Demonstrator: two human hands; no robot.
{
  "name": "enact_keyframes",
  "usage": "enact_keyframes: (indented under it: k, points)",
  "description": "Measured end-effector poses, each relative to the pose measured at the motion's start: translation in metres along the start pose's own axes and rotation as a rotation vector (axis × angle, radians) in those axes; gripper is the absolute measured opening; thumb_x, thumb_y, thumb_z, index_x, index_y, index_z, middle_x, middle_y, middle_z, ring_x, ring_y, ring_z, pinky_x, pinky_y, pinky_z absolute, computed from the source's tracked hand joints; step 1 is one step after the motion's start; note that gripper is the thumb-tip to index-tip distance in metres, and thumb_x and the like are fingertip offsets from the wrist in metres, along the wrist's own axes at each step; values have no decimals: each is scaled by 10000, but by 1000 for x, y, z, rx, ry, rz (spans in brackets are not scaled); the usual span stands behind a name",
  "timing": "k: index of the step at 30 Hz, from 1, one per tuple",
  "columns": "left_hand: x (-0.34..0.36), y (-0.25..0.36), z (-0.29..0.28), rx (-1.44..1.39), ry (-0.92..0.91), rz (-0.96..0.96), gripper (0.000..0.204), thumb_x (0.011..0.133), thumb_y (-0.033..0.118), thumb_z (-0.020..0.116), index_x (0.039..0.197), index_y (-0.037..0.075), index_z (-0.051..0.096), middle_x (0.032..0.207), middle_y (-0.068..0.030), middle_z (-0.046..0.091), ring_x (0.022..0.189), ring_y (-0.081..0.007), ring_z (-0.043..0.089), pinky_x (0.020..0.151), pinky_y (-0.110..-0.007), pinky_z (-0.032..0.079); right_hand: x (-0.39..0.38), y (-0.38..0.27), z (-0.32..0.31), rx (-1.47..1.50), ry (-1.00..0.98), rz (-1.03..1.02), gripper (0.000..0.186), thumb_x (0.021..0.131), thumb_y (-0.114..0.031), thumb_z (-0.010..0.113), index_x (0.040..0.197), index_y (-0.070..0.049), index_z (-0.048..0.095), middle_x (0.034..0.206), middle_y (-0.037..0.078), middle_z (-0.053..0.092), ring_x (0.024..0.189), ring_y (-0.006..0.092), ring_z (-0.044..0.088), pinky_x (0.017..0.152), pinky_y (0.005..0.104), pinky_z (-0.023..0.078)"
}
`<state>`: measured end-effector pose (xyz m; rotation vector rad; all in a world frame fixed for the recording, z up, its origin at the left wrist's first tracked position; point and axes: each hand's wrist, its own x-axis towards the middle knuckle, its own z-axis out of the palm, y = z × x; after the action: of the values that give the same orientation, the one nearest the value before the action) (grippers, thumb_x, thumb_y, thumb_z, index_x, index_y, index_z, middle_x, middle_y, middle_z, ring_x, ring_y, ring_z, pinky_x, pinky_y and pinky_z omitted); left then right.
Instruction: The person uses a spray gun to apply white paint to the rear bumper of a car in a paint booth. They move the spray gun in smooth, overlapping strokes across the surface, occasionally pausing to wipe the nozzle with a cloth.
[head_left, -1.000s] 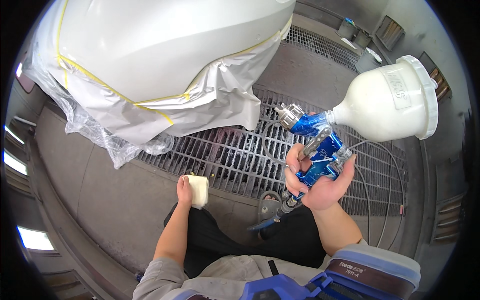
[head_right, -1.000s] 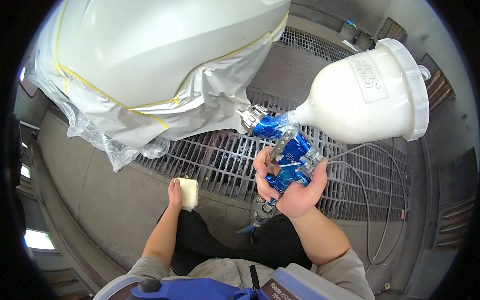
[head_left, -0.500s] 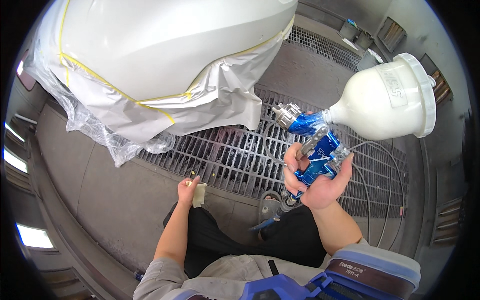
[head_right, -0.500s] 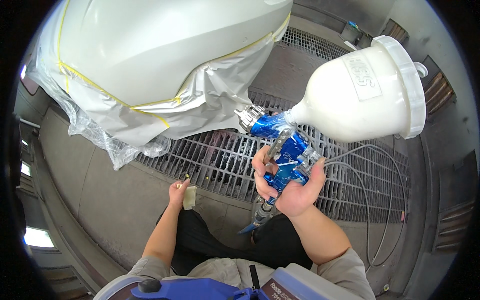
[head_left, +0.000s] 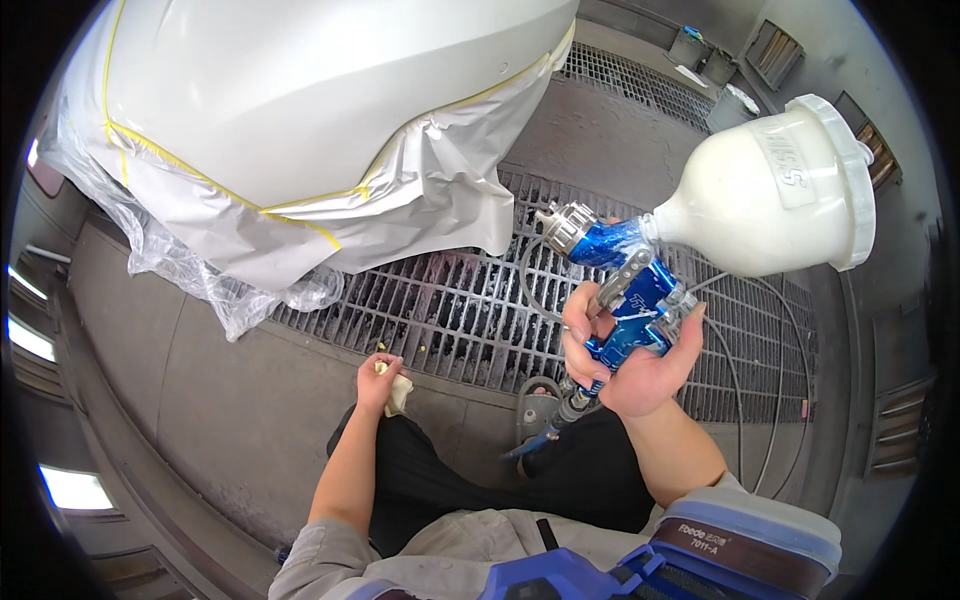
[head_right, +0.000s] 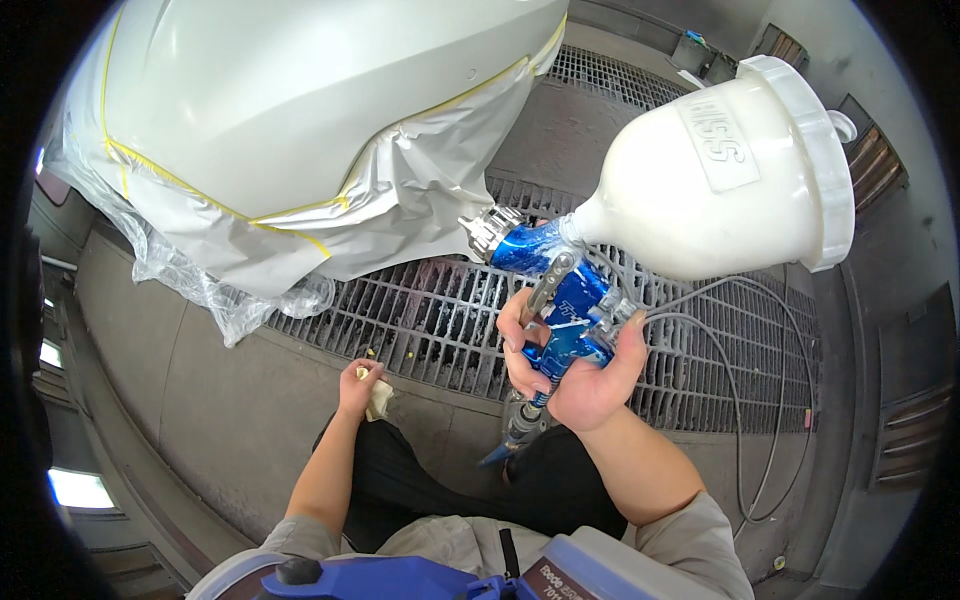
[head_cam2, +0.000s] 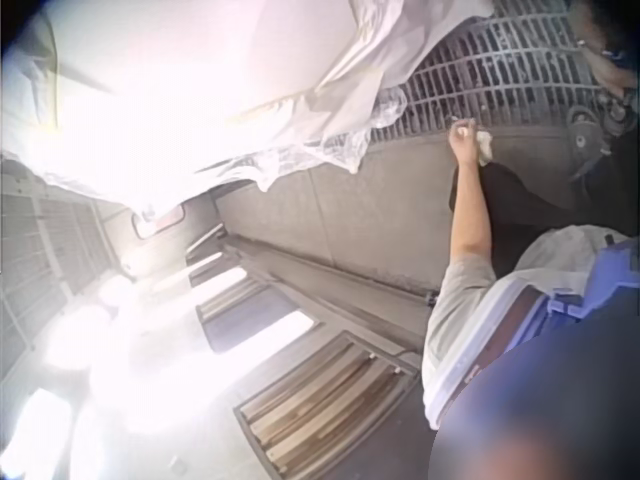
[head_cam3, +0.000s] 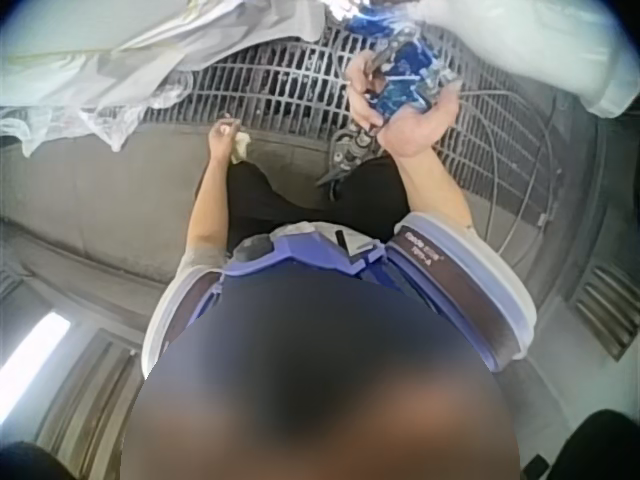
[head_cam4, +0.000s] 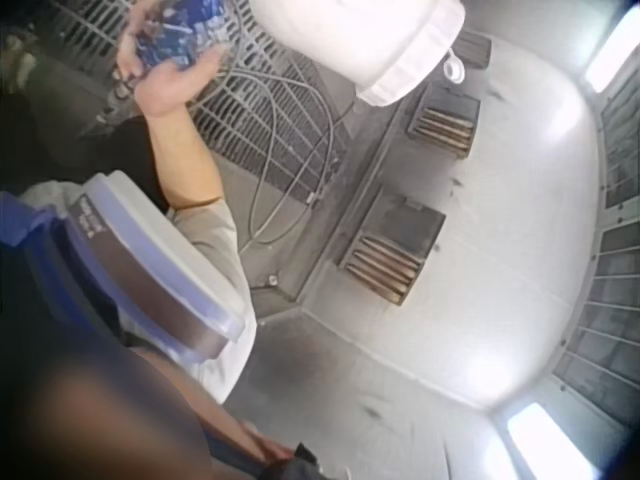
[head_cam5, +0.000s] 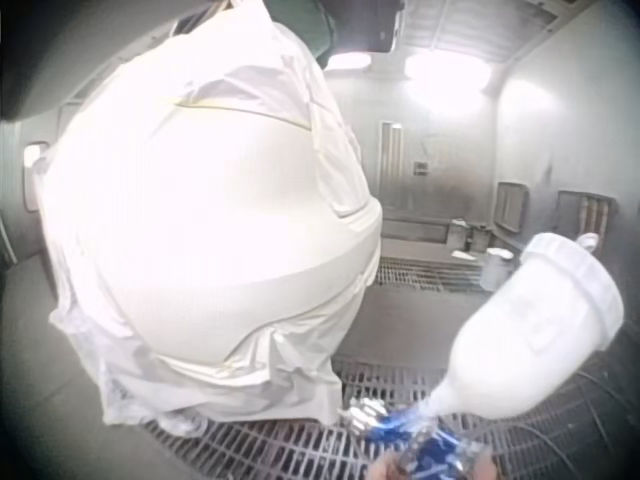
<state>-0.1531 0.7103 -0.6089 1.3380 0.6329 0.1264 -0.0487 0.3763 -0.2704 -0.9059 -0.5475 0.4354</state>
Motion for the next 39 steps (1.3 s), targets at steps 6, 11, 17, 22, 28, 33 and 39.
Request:
enact_keyframes:
  k: [6, 11, 17, 22, 28, 33, 39]
  points:
    - [-5, 6, 5, 265, 1, -24, 251, 912, 204, 790, 757, 62, 652, 686, 8, 650, 584, -68, 557, 546, -252, 432, -1, 2, -3, 13, 33, 31, 1036, 865, -900, 186, 1557, -131, 239, 896, 106, 511, 465, 86, 396, 431, 256, 383]
    - [-12, 15, 11, 273, -62, -42, 232, 943, 245, 761, 864, 28, 741, 709, 0, 675, 601, -69, 582, 550, -244, 449, 1, 2, -3, 10, 22, 41, 1041, 854, -909, 194, 1531, -120, 257, 901, 105, 510, 472, 88, 400, 434, 259, 374]
    - [-42, 71, 73, 76, -219, -11, 251, 991, 228, 705, 1141, 30, 739, 926, -51, 745, 727, -81, 654, 614, -243, 528, 4, 3, 2, 64, 81, 29, 1022, 846, -910, 186, 1241, 3, 422, 894, 103, 528, 472, 92, 416, 435, 266, 380]
    - [-95, 153, 143, -146, -620, 254, 234, 970, 7, 663, 1199, 5, 709, 1184, -118, 709, 1083, -171, 680, 966, -301, 528, 8, 7, 8, 120, 104, 7, 917, 872, -874, 184, 923, 6, 438, 891, 124, 560, 465, 104, 436, 437, 273, 401]
    - [-133, 189, 182, -244, -744, 293, 248, 928, 2, 720, 1176, 2, 699, 1138, -66, 704, 1007, -105, 644, 865, -260, 524, 7, 1, 13, 159, 59, -3, 976, 901, -831, 210, 1641, -210, 68, 884, 125, 524, 490, 112, 425, 476, 265, 404]
    - [-135, 190, 186, -253, -732, 155, 202, 908, 19, 758, 1107, 13, 724, 1058, -24, 715, 935, -77, 648, 815, -246, 534, 9, 3, 12, 177, 17, -28, 995, 902, -842, 211, 1628, -167, 120, 909, 125, 528, 487, 108, 421, 468, 254, 391]
    - [-134, 197, 187, -143, -725, 202, 216, 892, 19, 778, 1099, 19, 720, 1041, -10, 708, 918, -61, 631, 785, -240, 522, 12, 3, 8, 150, -21, -41, 1055, 880, -878, 243, 1613, -127, 138, 938, 127, 531, 491, 109, 432, 467, 249, 397]
